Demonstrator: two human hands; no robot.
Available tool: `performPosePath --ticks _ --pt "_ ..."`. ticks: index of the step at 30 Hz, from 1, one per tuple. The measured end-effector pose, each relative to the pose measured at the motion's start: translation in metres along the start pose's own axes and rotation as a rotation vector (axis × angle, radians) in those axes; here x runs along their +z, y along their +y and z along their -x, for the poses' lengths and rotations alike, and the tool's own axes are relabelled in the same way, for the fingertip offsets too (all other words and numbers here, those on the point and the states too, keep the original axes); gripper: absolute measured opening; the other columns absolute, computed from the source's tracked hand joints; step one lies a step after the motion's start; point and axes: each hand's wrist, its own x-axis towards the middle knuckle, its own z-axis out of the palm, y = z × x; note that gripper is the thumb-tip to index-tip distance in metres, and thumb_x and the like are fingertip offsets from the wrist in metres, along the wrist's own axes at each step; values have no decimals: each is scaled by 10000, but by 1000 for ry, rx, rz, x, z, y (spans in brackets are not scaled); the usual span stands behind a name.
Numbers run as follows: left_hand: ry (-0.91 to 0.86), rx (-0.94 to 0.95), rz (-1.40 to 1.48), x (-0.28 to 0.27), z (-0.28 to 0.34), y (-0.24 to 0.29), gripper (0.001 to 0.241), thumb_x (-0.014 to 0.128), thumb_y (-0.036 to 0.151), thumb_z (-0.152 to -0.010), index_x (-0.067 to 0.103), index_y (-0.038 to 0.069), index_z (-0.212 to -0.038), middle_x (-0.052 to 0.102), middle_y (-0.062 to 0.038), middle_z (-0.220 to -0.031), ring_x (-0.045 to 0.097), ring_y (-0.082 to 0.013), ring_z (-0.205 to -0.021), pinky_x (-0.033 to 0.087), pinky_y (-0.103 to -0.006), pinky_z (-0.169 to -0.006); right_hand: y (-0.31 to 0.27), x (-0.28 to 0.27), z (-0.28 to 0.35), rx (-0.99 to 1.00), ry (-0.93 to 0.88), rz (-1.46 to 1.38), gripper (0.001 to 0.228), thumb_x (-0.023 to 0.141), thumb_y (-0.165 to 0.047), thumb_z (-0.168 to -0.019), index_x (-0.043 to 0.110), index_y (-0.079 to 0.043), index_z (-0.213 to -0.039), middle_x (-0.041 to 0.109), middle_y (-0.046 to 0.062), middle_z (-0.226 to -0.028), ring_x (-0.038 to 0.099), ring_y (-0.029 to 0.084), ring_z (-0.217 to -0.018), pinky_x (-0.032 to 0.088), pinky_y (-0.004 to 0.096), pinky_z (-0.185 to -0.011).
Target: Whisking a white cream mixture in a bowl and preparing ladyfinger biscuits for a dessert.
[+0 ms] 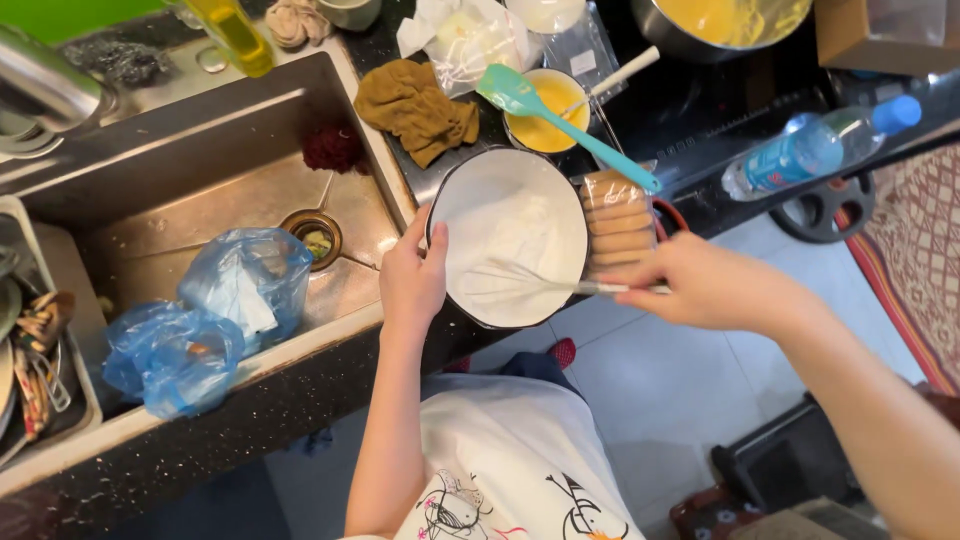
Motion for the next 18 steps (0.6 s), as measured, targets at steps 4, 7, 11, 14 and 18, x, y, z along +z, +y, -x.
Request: performPosePath --ticks 4,7,11,14,18 --pt "-46 -1 4 -3 -2 5 550 544 488 -944 631 213 -1412 649 -142 -642 635 -244 -598 491 -368 -629 -34 -11 -27 47 134 338 221 656 -314 -938 788 -154 -1015 753 132 -825 697 344 -689 520 432 -621" --pt "-26 32 54 -2 -6 -6 541 547 485 -955 632 189 -1400 677 -128 -677 663 -219 -626 503 -355 -642 -1 -9 -24 169 250 400 273 641 -284 -924 802 -189 -1123 723 184 -795 665 359 -672 509 438 -607" --pt "-3 18 58 0 -5 -9 547 544 486 -958 637 168 -1393 717 -146 -741 673 -221 -640 519 -349 -671 4 -10 -4 650 -198 -110 296 712 -383 -936 840 -132 -1027 608 83 -587 511 190 -487 399 340 -477" --pt "4 30 13 1 -4 -7 556 547 490 -959 640 159 -1397 718 -173 -748 671 -231 -648 520 -357 -681 2 -6 4 783 -179 -500 336 722 -357 -900 811 -206 -1187 527 13 -556 383 114 -431 270 302 -400" --pt "48 78 42 4 -2 -4 552 559 494 -955 652 140 -1368 750 -131 -910 665 -260 -623 524 -378 -653 37 27 14 741 -47 -426 370 712 -377 -921 791 -207 -1241 537 9 -557 428 97 -411 343 281 -379"
